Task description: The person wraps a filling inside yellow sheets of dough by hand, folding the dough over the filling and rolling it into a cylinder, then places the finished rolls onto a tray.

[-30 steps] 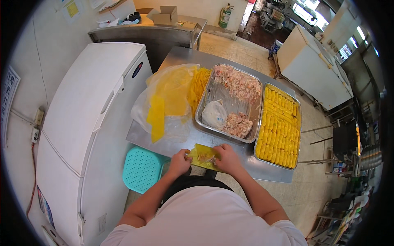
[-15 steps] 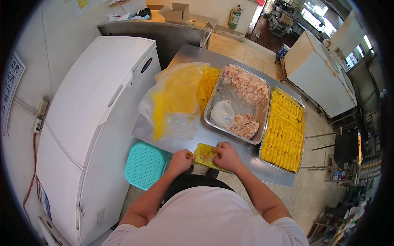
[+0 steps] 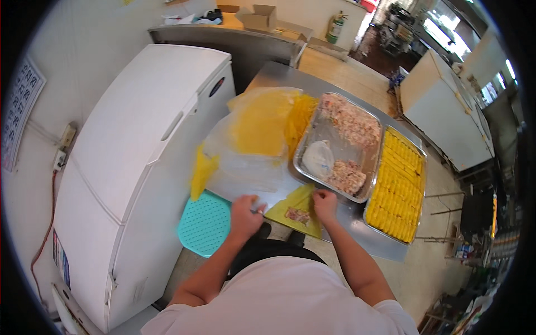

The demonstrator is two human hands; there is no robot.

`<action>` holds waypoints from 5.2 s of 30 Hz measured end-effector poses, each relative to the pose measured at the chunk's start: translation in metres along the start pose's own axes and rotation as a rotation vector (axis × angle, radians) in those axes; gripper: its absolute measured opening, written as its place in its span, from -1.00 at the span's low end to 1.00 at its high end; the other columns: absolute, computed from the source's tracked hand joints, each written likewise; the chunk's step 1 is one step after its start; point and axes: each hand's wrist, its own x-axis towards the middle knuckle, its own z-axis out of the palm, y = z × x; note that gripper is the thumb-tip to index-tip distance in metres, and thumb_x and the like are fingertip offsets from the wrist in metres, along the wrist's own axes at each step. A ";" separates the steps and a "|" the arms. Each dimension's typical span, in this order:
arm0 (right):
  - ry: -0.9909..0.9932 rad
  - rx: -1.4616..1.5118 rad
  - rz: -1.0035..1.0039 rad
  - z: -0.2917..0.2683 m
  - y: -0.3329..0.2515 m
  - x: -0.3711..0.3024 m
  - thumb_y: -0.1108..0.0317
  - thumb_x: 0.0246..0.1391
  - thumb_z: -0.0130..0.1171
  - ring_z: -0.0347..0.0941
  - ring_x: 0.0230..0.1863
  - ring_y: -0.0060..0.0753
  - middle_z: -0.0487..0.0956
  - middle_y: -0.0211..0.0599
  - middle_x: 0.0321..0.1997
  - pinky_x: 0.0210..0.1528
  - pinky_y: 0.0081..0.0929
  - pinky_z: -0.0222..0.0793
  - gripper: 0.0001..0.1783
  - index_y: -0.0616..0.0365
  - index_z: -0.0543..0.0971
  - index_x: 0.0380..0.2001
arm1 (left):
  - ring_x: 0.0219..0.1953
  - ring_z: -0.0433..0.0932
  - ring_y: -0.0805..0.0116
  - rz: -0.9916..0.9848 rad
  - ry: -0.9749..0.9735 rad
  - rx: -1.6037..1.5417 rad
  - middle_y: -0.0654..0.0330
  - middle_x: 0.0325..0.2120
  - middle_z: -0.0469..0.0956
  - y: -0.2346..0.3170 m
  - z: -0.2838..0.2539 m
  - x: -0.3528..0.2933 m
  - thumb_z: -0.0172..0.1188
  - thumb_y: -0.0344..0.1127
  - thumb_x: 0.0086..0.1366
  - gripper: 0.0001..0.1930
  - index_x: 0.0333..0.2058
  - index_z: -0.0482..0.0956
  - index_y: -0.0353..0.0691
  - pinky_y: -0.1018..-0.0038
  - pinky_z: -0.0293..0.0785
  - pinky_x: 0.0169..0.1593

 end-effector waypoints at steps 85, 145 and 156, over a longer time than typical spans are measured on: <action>-0.181 -0.538 -0.473 -0.010 -0.023 -0.004 0.17 0.30 0.20 0.58 0.10 0.25 0.62 0.16 0.09 0.17 0.12 0.52 -0.60 0.07 0.72 0.10 | -0.16 0.71 0.10 0.015 -0.137 -0.374 0.07 -0.26 0.73 0.048 0.064 -0.028 0.45 -0.50 0.16 -0.86 -0.30 0.70 -0.23 0.25 0.65 -0.01; -0.050 -0.173 -0.431 -0.030 -0.040 -0.135 0.41 -0.09 0.35 0.51 0.25 0.20 0.65 0.04 0.14 0.38 0.02 0.38 -0.43 0.18 0.65 0.10 | 0.23 0.58 -0.13 1.080 -0.736 -0.182 0.00 0.17 0.65 -0.010 0.097 0.095 0.23 -0.44 0.28 -0.62 0.07 0.71 -0.13 0.07 0.52 0.27; -0.206 -0.579 -0.648 -0.028 -0.010 -0.115 0.33 0.04 0.42 0.43 0.30 0.05 0.55 -0.06 0.21 0.34 -0.03 0.35 -0.29 0.15 0.52 0.31 | 0.30 0.50 -0.10 1.087 -0.869 -0.164 0.08 0.33 0.46 -0.010 0.062 0.089 0.57 -0.10 0.10 -0.30 0.22 0.59 -0.11 0.07 0.53 0.28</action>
